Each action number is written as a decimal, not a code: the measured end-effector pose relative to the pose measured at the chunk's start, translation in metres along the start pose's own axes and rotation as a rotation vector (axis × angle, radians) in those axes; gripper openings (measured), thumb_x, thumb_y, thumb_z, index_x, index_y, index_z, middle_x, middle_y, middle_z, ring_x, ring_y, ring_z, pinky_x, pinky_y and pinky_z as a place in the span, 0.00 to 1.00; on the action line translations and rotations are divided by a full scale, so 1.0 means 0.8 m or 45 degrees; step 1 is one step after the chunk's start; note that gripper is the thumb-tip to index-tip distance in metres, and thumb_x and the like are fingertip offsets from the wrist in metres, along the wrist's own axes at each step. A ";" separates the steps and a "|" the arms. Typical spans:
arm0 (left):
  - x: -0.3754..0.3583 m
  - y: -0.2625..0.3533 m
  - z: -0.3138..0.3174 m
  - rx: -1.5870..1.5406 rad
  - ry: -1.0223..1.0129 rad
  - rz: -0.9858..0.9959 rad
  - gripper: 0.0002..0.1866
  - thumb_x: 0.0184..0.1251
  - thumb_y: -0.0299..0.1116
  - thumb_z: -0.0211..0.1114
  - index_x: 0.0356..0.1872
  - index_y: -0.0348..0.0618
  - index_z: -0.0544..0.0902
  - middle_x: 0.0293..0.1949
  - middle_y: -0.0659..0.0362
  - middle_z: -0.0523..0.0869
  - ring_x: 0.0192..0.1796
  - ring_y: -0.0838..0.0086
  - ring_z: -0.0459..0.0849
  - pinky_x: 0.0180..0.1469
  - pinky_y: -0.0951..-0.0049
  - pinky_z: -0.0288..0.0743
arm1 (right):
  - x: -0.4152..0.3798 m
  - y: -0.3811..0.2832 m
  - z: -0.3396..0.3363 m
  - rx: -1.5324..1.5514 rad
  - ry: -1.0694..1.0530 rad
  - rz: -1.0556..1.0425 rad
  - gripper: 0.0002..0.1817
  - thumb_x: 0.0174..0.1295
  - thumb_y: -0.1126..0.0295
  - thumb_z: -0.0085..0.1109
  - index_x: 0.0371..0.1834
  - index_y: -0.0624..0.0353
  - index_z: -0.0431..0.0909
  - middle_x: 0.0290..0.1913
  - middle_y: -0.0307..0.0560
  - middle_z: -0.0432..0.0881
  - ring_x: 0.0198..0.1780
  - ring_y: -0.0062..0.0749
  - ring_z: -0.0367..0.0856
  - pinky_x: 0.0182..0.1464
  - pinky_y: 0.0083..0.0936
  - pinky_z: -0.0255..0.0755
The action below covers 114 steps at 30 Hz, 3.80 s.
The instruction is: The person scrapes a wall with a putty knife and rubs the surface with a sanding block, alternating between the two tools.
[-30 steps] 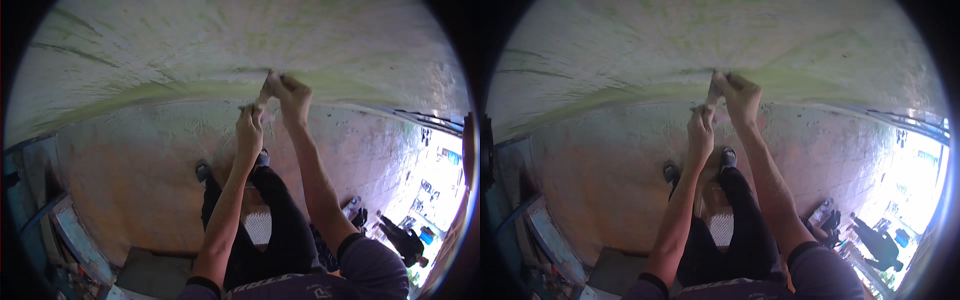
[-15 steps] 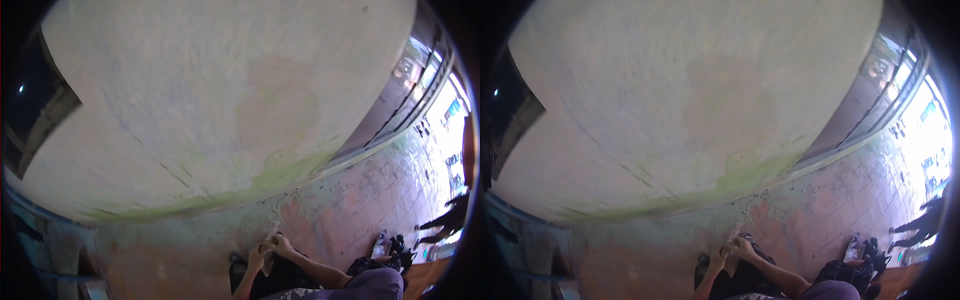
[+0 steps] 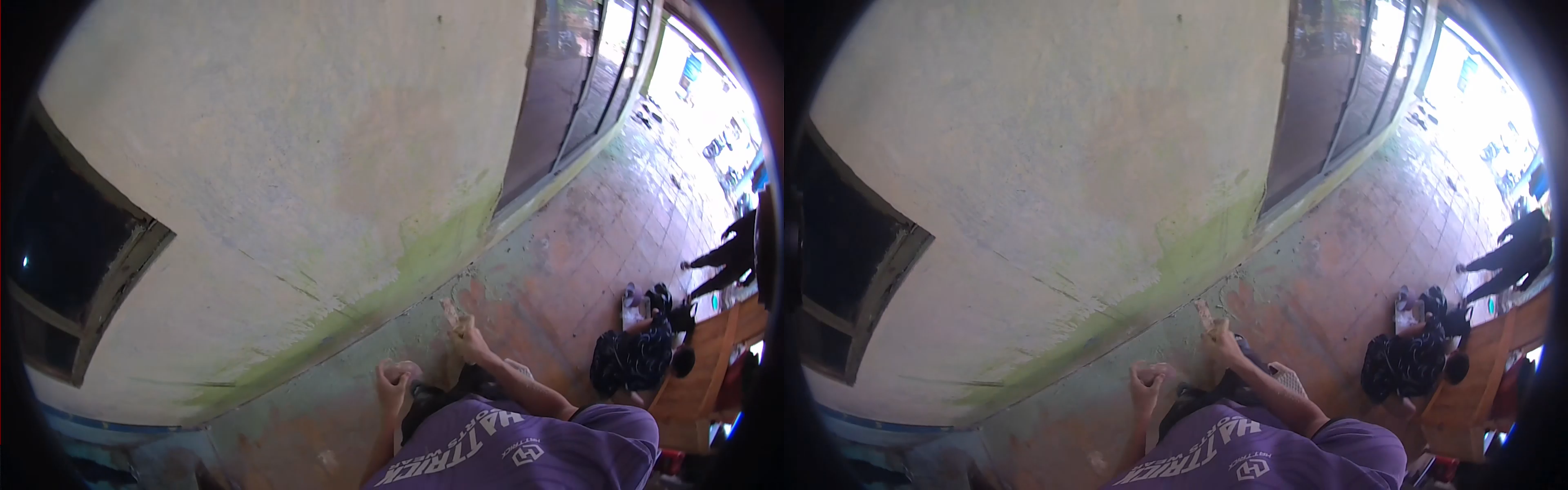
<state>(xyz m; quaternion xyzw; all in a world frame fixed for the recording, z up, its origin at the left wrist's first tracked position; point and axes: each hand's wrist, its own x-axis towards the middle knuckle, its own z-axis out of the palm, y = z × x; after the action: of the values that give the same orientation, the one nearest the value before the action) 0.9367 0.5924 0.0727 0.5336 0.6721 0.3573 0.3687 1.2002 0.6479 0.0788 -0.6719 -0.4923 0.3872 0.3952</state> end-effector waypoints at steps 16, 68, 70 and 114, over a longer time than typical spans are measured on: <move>-0.015 -0.019 0.023 -0.136 0.558 -0.396 0.47 0.53 0.31 0.75 0.75 0.34 0.61 0.71 0.38 0.69 0.72 0.50 0.70 0.75 0.57 0.61 | 0.081 -0.028 -0.135 0.155 -0.433 0.536 0.22 0.73 0.58 0.58 0.59 0.63 0.73 0.33 0.44 0.79 0.23 0.25 0.78 0.22 0.26 0.72; 0.270 -0.258 0.442 -0.966 0.586 -0.403 0.26 0.75 0.48 0.63 0.63 0.40 0.76 0.49 0.53 0.85 0.44 0.71 0.84 0.38 0.70 0.79 | 0.372 0.231 0.282 -0.153 -0.987 -0.046 0.13 0.68 0.65 0.65 0.38 0.67 0.83 0.27 0.39 0.84 0.31 0.17 0.78 0.36 0.24 0.73; 0.300 -0.261 0.424 -1.064 0.646 -0.496 0.28 0.77 0.50 0.62 0.67 0.41 0.74 0.52 0.58 0.85 0.49 0.76 0.83 0.43 0.71 0.81 | 0.397 0.242 0.317 -0.364 -0.833 -0.205 0.14 0.66 0.64 0.67 0.32 0.67 0.83 0.24 0.38 0.82 0.29 0.17 0.77 0.33 0.24 0.72; 0.345 -0.144 0.376 -0.428 0.432 -0.405 0.20 0.75 0.48 0.60 0.56 0.45 0.81 0.39 0.43 0.88 0.42 0.43 0.87 0.42 0.52 0.79 | 0.425 0.198 0.229 0.379 -0.456 -0.108 0.13 0.69 0.68 0.67 0.29 0.64 0.83 0.25 0.35 0.81 0.24 0.12 0.67 0.25 0.17 0.58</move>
<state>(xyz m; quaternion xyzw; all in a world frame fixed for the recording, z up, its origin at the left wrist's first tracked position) 1.1047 0.8691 -0.2018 0.2855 0.7308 0.4854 0.3857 1.1633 0.9722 -0.1815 -0.5057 -0.5198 0.5516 0.4120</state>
